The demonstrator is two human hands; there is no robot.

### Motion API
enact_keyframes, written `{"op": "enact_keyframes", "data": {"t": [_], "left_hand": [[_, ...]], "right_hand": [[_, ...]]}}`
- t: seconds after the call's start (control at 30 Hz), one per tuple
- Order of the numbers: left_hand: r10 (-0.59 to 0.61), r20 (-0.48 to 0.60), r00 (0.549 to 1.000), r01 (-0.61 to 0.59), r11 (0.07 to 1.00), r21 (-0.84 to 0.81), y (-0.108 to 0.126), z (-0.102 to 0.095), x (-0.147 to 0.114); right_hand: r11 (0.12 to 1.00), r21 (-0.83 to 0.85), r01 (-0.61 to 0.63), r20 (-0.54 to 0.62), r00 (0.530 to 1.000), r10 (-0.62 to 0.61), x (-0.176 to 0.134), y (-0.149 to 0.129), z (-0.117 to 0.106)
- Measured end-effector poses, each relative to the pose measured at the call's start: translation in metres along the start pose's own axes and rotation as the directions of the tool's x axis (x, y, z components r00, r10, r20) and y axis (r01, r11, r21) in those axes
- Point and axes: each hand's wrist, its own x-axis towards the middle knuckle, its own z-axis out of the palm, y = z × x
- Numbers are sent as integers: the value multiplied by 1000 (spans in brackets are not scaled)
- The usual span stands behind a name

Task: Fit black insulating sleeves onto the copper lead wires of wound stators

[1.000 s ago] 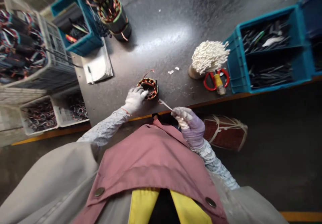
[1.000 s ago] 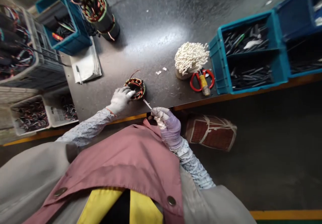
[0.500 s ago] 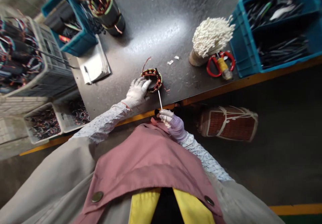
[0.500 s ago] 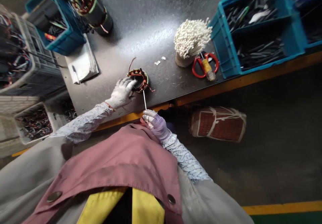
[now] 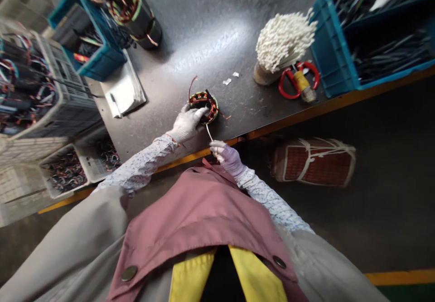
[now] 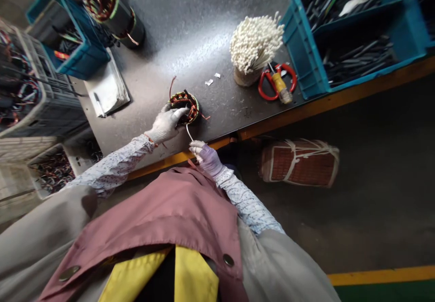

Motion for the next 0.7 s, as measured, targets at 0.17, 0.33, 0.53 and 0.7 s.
{"op": "enact_keyframes", "data": {"t": [0.17,0.33,0.53,0.7], "left_hand": [[-29,17,999,29,999,-35,-3,2,2],[-10,-2,1000,10,1000,-4,-5,1,4],[-53,11,999,53,999,-6,-3,0,2],[-125,-42,991,123,991,-57,3,0,-5]], "right_hand": [[990,105,-99,-144,983,113,-5,-26,0],[880,339,-332,-262,865,428,-15,-32,3],[523,763,-379,-168,665,728,12,-10,29],[345,904,-252,-119,628,769,45,-10,37]]}}
